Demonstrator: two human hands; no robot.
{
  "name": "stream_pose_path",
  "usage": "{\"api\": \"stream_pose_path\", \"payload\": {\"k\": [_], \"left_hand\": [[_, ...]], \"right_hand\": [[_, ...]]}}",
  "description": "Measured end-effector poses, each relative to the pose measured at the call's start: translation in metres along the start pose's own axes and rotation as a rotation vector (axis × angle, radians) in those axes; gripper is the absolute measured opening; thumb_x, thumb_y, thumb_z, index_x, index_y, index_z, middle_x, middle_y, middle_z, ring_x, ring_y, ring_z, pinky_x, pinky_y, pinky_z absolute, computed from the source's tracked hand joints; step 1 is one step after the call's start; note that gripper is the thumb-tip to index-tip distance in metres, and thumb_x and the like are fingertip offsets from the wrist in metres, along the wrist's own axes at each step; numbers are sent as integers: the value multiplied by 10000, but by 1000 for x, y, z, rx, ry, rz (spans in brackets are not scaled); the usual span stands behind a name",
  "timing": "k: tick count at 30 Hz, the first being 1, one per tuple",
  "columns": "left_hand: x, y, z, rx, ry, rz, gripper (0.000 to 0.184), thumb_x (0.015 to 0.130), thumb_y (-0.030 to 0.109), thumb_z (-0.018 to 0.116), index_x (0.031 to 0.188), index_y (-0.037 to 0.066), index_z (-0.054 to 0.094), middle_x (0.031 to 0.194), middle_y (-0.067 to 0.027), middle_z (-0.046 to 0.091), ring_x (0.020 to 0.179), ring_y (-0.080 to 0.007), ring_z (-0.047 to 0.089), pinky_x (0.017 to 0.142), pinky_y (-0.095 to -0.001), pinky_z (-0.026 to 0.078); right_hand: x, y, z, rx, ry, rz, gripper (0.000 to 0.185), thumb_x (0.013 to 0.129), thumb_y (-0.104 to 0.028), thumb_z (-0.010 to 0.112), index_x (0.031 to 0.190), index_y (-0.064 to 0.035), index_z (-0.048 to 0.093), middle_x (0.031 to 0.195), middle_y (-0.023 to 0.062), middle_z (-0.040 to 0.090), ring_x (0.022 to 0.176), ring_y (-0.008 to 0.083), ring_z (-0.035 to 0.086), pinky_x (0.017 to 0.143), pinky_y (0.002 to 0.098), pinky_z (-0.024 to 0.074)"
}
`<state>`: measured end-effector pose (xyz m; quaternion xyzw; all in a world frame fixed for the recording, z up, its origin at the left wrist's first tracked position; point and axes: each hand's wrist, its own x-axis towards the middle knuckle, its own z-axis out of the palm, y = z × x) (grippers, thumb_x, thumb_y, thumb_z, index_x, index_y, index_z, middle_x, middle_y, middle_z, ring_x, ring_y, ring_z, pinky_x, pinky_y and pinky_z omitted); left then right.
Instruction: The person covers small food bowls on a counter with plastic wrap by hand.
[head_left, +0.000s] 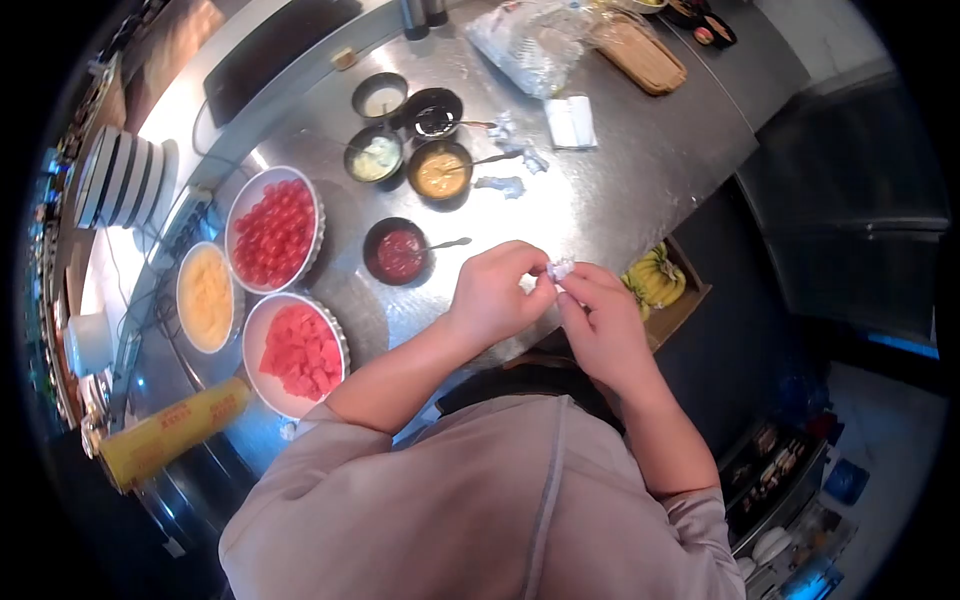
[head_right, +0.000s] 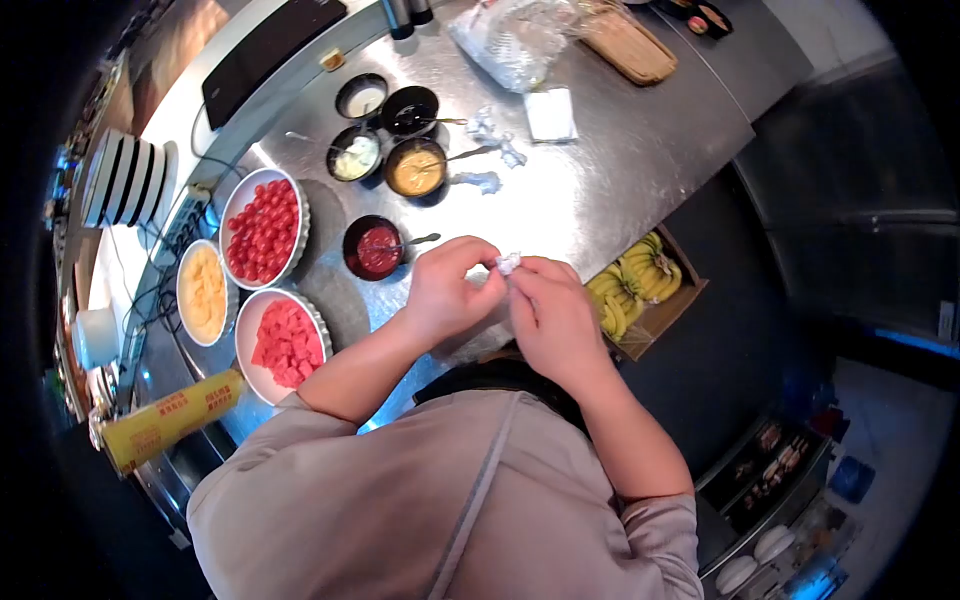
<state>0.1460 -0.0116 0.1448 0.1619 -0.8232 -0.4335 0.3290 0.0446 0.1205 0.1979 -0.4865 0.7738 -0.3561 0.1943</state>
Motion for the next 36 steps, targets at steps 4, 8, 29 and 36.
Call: {"api": "stream_pose_path", "payload": {"k": [4,8,29,36], "left_hand": [[-7,-4,-3,-30,-62,-4,87,739,98,691,800,48,655,748,-104,652,652,-273,652,581,-346,518],[-13,-1,-6,-145,-165,-142,110,757,80,683,848,19,670,768,-124,660,681,-245,662,635,-322,523],[-7,-16,-13,-714,-275,-557,65,805,-8,599,846,7,648,831,-29,651,773,-104,603,708,-255,488],[-12,-27,-10,-1249,-249,-720,84,815,-27,504,851,19,564,874,-84,635,818,-158,615,760,-286,503]], "right_hand": [[6,11,-3,83,-7,12,161,826,-41,628,974,4,673,980,166,666,925,337,631,815,385,500],[9,11,-4,66,4,-16,118,790,-40,666,897,9,665,911,150,665,830,327,641,740,379,504],[10,40,7,648,39,215,40,826,-36,609,814,-1,623,855,84,685,815,184,640,772,299,496],[7,40,15,1600,-46,335,81,900,-26,495,966,-45,538,928,126,680,887,205,634,885,338,470]]}}
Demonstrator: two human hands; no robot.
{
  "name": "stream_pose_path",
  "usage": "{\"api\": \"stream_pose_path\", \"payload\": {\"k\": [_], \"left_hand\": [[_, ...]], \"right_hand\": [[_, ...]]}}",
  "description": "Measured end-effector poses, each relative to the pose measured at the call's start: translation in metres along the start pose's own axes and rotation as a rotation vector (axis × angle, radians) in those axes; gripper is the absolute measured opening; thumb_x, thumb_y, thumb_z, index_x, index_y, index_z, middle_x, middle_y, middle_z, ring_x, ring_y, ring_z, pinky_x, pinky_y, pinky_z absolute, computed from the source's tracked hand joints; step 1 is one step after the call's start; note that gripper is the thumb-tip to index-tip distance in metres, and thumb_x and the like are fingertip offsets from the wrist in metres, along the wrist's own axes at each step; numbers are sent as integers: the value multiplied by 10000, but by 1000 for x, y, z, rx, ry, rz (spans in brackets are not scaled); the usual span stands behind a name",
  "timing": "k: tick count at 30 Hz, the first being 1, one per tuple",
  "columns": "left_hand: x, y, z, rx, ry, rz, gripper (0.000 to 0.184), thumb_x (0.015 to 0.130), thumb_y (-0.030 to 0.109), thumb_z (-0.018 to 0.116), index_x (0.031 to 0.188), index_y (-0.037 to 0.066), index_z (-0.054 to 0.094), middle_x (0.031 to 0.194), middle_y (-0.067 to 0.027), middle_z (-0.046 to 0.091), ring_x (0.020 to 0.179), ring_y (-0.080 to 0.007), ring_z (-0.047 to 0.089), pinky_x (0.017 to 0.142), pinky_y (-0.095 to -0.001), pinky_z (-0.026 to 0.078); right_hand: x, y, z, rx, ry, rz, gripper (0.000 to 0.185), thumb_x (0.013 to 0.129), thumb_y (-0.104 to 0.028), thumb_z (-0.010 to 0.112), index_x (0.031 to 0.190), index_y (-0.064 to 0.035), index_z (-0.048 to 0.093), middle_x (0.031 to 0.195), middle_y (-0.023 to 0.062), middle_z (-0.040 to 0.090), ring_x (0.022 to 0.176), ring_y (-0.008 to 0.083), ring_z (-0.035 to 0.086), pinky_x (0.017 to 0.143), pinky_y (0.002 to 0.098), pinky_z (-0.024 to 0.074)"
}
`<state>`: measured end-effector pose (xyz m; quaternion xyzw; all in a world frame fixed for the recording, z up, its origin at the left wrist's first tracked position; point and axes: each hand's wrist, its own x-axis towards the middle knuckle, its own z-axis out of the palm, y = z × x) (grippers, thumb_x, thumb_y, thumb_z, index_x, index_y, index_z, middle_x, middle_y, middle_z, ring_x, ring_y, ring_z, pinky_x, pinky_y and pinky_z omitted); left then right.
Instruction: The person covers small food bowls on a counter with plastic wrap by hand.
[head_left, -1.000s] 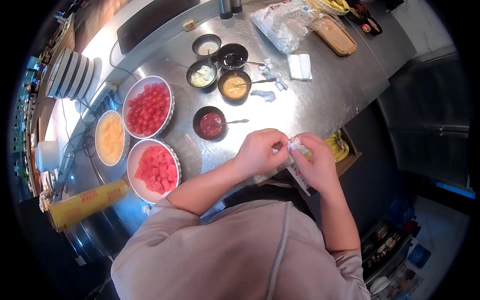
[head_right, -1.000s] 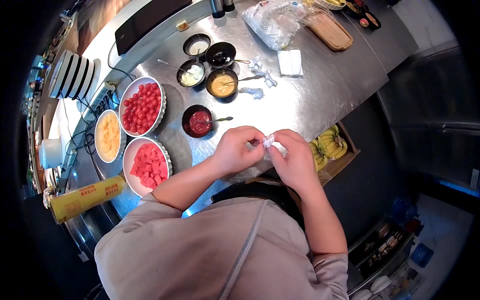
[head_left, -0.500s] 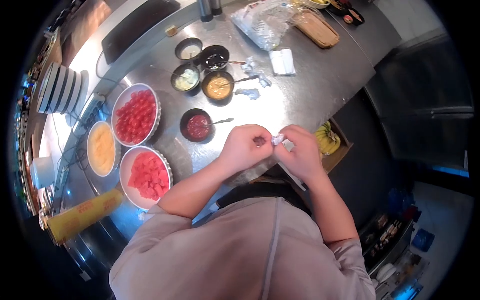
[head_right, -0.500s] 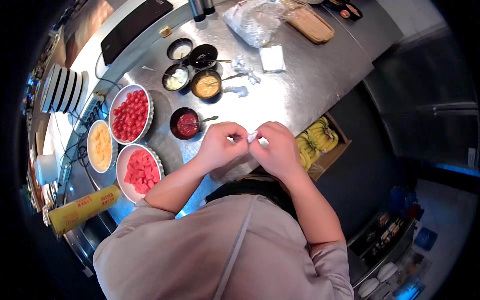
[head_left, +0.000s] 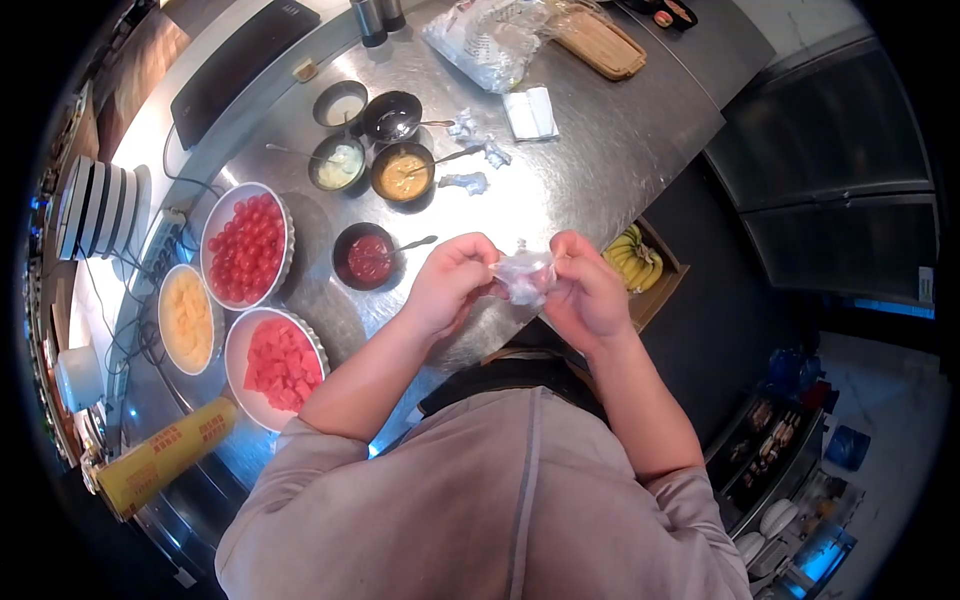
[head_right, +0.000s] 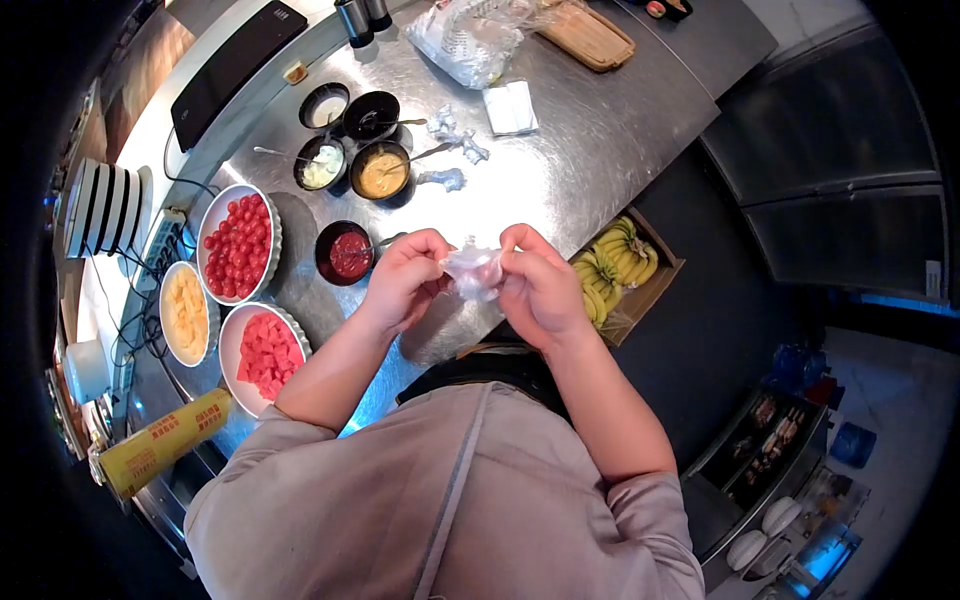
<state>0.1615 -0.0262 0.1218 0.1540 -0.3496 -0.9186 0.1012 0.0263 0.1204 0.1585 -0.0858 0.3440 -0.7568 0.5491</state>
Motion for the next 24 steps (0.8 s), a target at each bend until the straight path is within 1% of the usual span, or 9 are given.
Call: {"api": "stream_pose_path", "payload": {"k": [7,8,11,12,14,16,19,23,24], "left_hand": [[-6,13,10,-548,-40,39,100,829,121,457,850,47,522,830,-94,605,856,-237,590,855,-390,488],[-4,3,-4,-649,-144,68,145,857,191,477,908,60,514,803,-80,590,771,-208,578,765,-385,497],[-8,13,-21,-814,-446,33,231,885,232,463,1048,78,514,770,-45,574,723,-200,547,784,-451,479],[-14,22,-19,-837,-419,38,408,884,260,520,1260,111,469,859,-78,571,694,-205,550,715,-404,472],[-29,50,-7,-791,-435,116,539,868,287,575,1355,125,408,978,-113,571,674,-210,540,694,-392,475],[-51,66,-2,-734,-443,207,683,852,314,630,1449,139,348,1097,-148,570,654,-215,530,672,-381,479],[-83,72,-6,-664,-743,663,884,811,375,709,1525,172,230,1379,-215,446,721,-254,583,695,-384,514],[-63,78,-65,-612,-614,633,941,830,456,690,1557,238,134,1535,-235,275,956,-340,651,673,-321,569],[-65,74,-93,-512,-323,627,918,847,469,669,1557,239,133,1540,-237,257,926,-310,657,630,-304,557]], "right_hand": [[-11,-13,-2,339,-74,-37,315,906,-142,494,1214,-84,457,859,107,617,795,246,605,832,430,488],[-11,-18,-6,406,-206,-55,378,904,-150,502,1274,-107,434,928,115,596,790,237,581,810,427,490],[-10,-30,-17,456,-422,-95,611,883,-179,559,1450,-211,333,1208,163,494,806,215,511,710,398,477],[-11,-38,-12,413,-420,-139,664,870,-187,582,1472,-235,306,1266,175,463,816,219,497,695,396,472],[-10,-54,-18,391,-528,-151,869,819,-207,663,1539,-312,188,1458,187,342,934,277,524,736,417,510],[-31,-73,17,251,-654,-176,909,800,-222,690,1542,-331,176,1432,173,402,940,266,551,726,403,519],[-12,-64,32,201,-780,-146,956,785,-211,716,1547,-348,155,1425,149,445,947,249,571,733,388,522],[48,-12,2,366,-636,14,921,832,-130,639,1552,-360,112,1548,100,294,859,191,483,740,339,453],[66,2,-8,374,-590,36,899,851,-114,602,1552,-368,99,1590,85,235,813,168,447,726,317,425]]}}
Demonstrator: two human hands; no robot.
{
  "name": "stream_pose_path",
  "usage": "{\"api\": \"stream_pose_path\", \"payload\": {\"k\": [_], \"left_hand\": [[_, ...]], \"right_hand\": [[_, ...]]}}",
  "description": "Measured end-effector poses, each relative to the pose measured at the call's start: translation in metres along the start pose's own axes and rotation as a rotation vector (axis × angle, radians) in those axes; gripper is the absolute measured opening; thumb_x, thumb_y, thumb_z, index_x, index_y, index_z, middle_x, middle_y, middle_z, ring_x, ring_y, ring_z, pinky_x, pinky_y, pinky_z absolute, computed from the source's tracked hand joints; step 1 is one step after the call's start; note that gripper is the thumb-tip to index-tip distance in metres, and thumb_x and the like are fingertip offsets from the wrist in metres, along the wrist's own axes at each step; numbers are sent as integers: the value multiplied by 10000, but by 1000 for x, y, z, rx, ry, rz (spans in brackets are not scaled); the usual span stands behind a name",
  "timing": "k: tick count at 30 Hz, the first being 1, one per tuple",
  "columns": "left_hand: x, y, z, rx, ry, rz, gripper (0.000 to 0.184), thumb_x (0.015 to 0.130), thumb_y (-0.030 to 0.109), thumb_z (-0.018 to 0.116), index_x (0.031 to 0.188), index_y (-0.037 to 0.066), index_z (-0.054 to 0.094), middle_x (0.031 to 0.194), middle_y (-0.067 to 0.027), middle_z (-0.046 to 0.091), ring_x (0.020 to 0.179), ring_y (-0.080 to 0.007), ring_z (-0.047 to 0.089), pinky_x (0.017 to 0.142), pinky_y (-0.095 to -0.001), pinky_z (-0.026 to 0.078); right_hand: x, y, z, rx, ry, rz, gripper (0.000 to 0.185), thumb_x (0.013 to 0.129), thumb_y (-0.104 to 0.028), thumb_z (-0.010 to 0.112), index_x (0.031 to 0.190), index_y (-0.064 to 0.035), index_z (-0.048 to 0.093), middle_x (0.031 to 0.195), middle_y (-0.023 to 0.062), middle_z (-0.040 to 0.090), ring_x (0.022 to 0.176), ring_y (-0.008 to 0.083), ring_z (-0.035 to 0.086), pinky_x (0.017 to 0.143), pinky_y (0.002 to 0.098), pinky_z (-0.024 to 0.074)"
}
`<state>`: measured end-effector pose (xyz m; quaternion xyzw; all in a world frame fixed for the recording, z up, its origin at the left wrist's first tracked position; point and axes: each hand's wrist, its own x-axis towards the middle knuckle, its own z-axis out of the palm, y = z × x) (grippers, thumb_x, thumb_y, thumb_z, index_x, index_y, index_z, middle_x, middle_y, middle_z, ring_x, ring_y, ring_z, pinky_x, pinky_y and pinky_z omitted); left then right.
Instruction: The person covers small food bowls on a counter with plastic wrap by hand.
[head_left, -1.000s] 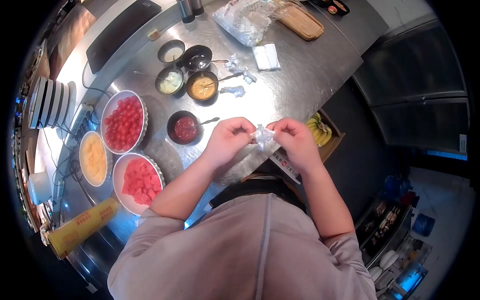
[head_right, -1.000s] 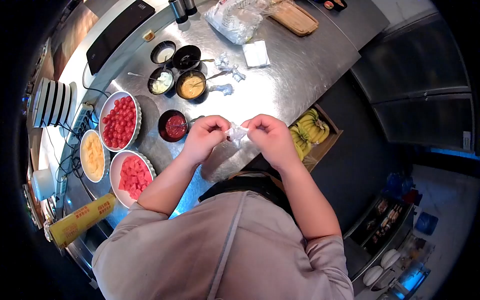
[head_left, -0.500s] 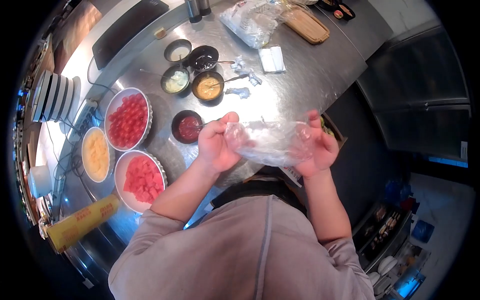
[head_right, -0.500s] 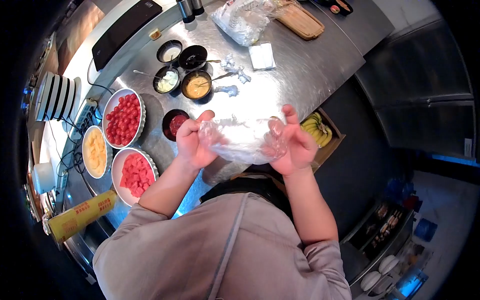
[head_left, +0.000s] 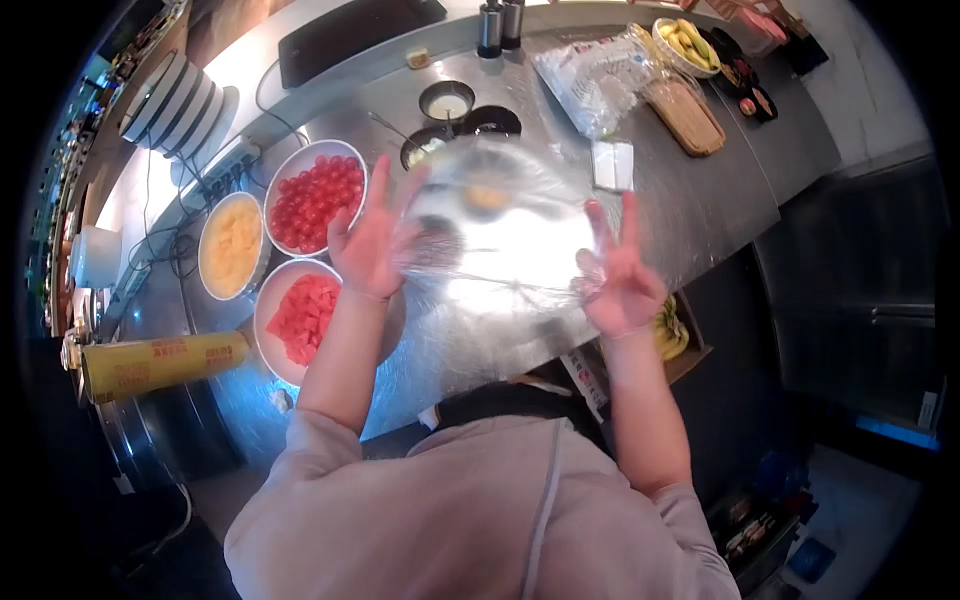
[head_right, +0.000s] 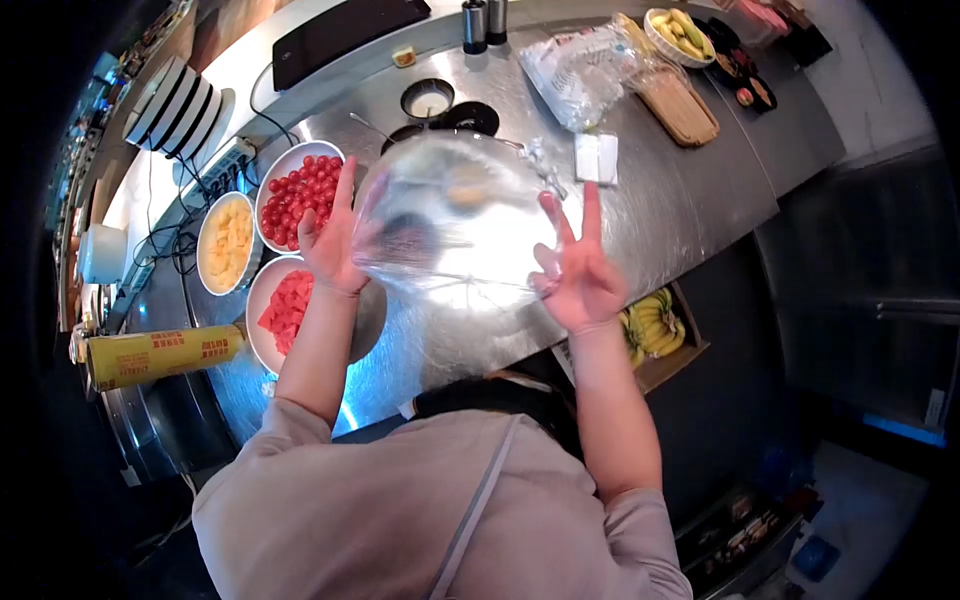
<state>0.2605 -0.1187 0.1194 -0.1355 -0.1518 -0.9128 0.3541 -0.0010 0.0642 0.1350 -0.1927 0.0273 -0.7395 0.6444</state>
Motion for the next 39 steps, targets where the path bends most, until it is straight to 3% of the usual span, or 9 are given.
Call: {"api": "stream_pose_path", "payload": {"k": [9,11,15,23,27,29,31,33,39], "left_hand": [[-5,65,-58,327,311,-214,699,980,509,439,1550,216,159,1514,-233,319,806,-192,672,590,-283,549],[2,50,-67,440,698,-206,724,970,573,403,1545,194,182,1501,-211,365,729,-179,655,535,-247,506],[-10,56,-105,493,674,-222,725,974,601,354,1544,184,189,1491,-174,397,629,-154,619,469,-230,453],[-48,24,-115,567,1005,-240,749,963,649,307,1474,103,352,1405,-111,514,432,-68,373,370,-211,270],[-53,-1,-124,340,1222,11,704,974,614,341,1436,86,397,1345,-117,558,553,-68,480,397,-202,295],[-91,-1,-175,403,1043,-19,585,996,551,371,1299,69,504,1265,-125,600,1039,-281,618,864,-414,507],[-84,-12,-181,386,1105,55,517,1004,517,389,1225,72,530,1231,-113,615,1071,-278,597,962,-453,455],[-80,-19,-172,455,1130,89,504,1004,510,400,1199,67,542,1193,-99,627,1069,-253,601,955,-425,458],[-77,-12,-148,585,1024,-109,442,1015,463,423,1152,66,559,1133,-79,636,1056,-224,600,935,-375,465]], "right_hand": [[18,46,-80,75,267,122,840,806,-95,558,1522,-397,237,1597,91,239,717,162,469,657,288,410],[15,58,-95,98,366,143,829,794,-110,538,1514,-410,257,1593,79,262,693,161,458,622,282,403],[13,75,-123,160,429,153,806,794,-140,503,1512,-415,261,1591,49,278,660,165,461,605,276,404],[16,103,-132,88,604,241,853,735,-154,497,1528,-356,257,1574,97,305,666,173,550,565,266,452],[22,113,-140,76,583,298,799,769,-128,476,1530,-268,276,1557,144,316,755,196,625,565,303,501],[18,118,-176,319,334,298,716,823,-123,454,1514,-239,308,1475,177,428,759,222,639,605,302,518],[33,124,-162,80,565,339,608,869,-158,457,1473,-182,391,1322,189,555,799,209,621,582,301,511],[50,128,-152,29,868,309,496,926,-195,446,1422,-186,459,1113,200,660,719,262,642,622,350,529],[60,117,-175,101,503,508,441,995,-353,445,1379,-139,493,965,153,693,756,267,653,676,358,522]]}}
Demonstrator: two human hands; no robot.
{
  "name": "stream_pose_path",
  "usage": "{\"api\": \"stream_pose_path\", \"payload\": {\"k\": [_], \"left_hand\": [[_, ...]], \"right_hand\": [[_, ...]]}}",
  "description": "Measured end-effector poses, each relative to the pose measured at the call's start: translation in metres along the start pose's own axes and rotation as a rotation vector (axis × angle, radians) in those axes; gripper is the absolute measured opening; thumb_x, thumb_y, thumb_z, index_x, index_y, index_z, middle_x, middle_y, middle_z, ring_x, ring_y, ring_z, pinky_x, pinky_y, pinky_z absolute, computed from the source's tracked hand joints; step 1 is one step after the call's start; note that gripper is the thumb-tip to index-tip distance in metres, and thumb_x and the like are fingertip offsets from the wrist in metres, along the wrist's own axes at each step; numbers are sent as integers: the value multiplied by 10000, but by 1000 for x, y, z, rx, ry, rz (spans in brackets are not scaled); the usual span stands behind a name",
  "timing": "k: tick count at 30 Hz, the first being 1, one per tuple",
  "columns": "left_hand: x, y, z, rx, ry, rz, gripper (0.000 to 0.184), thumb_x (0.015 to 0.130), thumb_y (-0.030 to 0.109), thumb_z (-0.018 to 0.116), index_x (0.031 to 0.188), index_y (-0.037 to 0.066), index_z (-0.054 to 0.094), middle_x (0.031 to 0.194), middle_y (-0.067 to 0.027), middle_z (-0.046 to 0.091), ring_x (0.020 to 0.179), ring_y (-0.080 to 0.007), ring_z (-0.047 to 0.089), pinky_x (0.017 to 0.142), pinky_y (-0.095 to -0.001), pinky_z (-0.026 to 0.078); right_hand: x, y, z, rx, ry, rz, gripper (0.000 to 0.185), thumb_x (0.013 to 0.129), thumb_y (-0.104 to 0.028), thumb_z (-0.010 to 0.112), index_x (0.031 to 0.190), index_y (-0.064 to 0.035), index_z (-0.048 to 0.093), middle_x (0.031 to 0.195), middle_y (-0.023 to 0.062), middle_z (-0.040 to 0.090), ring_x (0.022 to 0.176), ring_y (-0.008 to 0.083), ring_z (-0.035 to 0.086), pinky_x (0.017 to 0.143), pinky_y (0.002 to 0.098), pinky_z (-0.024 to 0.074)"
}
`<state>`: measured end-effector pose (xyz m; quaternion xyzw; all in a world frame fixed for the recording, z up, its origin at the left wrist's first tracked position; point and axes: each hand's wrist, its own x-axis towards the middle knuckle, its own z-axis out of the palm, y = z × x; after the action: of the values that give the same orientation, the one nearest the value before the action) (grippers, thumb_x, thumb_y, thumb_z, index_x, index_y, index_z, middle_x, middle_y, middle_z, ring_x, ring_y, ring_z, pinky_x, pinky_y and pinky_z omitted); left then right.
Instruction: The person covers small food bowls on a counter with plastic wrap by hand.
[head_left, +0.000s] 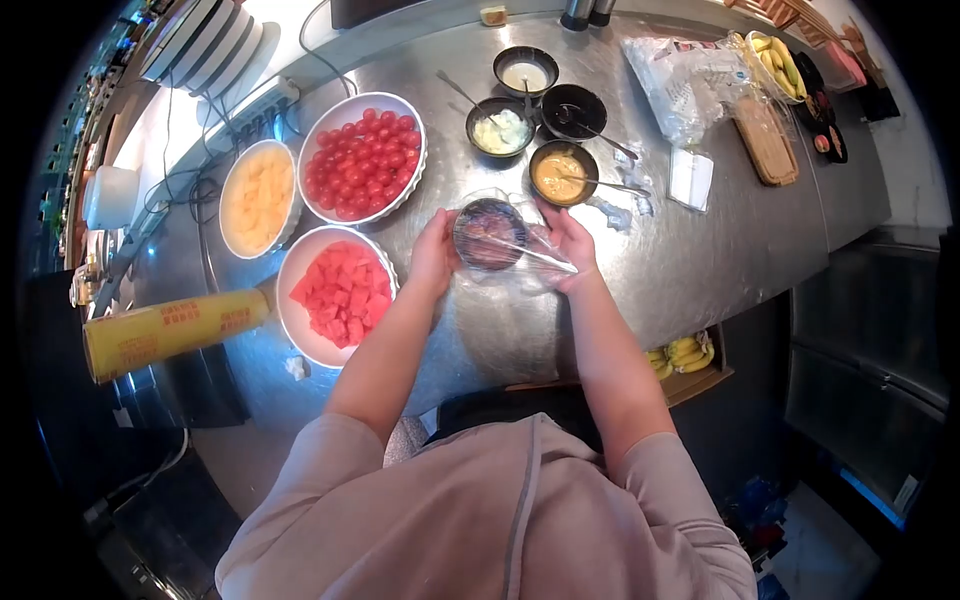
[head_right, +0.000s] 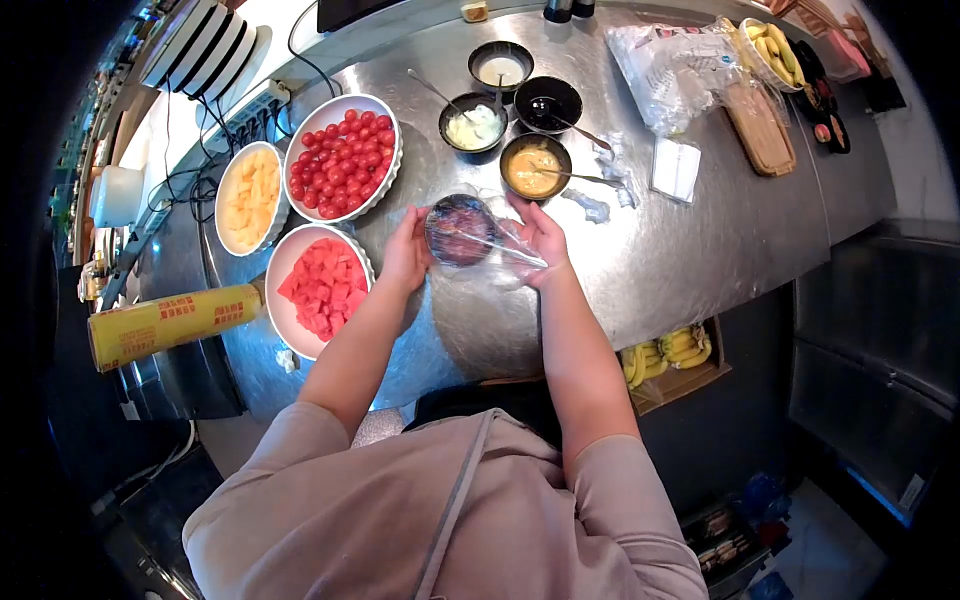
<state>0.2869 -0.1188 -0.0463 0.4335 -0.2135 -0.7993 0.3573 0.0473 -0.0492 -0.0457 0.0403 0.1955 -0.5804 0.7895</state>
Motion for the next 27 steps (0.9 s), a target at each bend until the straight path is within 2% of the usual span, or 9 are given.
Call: {"api": "stream_pose_path", "payload": {"k": [3,8,10,12,16,19,22,23,27], "left_hand": [[-8,7,-9,262,110,-76,436,1021,445,419,1162,58,563,1121,-76,632,1048,-212,601,925,-356,464],[-3,6,0,86,78,130,449,1015,389,449,1278,37,542,1155,-82,613,1087,-189,569,955,-337,433],[-5,10,7,139,89,202,459,1003,364,482,1323,37,532,1211,-81,606,1089,-184,564,960,-334,430],[-17,22,17,507,8,269,472,1003,324,497,1384,46,488,1267,-95,583,1165,-198,524,1041,-340,372],[-21,7,22,378,-19,199,448,1007,297,498,1388,63,480,1231,-74,595,1144,-183,530,1011,-330,395],[-33,0,38,331,-105,44,451,1016,305,484,1397,68,454,1203,-56,590,1117,-154,540,980,-322,423],[-44,-18,61,297,-114,-13,481,1019,323,479,1427,78,412,1217,-61,577,1116,-160,545,981,-342,433],[-45,-23,67,281,-99,-66,500,1020,343,478,1442,89,393,1222,-66,568,1129,-176,544,975,-360,448],[-51,-39,90,261,-133,-93,508,1020,362,469,1445,96,393,1207,-74,568,1151,-195,533,965,-394,462]], "right_hand": [[-8,-2,28,-111,272,51,488,998,-403,440,1394,-120,470,955,155,690,763,253,651,697,346,522],[-3,-4,-2,-129,37,-26,581,994,-477,427,1431,-94,411,1055,176,671,892,278,655,811,389,523],[-8,-4,23,-206,190,-6,601,993,-495,415,1446,-101,384,1203,213,612,1038,310,616,926,422,493],[-24,-15,25,-195,227,18,607,994,-492,421,1448,-92,369,1258,231,579,1054,325,609,954,441,480],[-73,-36,13,-460,423,-57,604,977,-465,499,1435,-85,393,1236,167,588,1043,258,610,927,409,481],[-112,-44,42,-1062,558,-33,586,922,-373,624,1408,-94,454,1220,108,591,1070,191,591,947,379,451],[-127,-35,75,-1610,456,-60,874,738,-350,813,1458,-94,387,1310,184,550,1243,270,516,1036,386,409],[-128,-31,68,-1865,345,-233,952,677,-352,838,1464,-91,371,1364,226,504,1260,349,499,1056,412,401],[-136,-28,63,-2108,413,-348,886,694,-308,809,1442,-72,397,1303,230,545,1202,372,539,1006,411,447]]}}
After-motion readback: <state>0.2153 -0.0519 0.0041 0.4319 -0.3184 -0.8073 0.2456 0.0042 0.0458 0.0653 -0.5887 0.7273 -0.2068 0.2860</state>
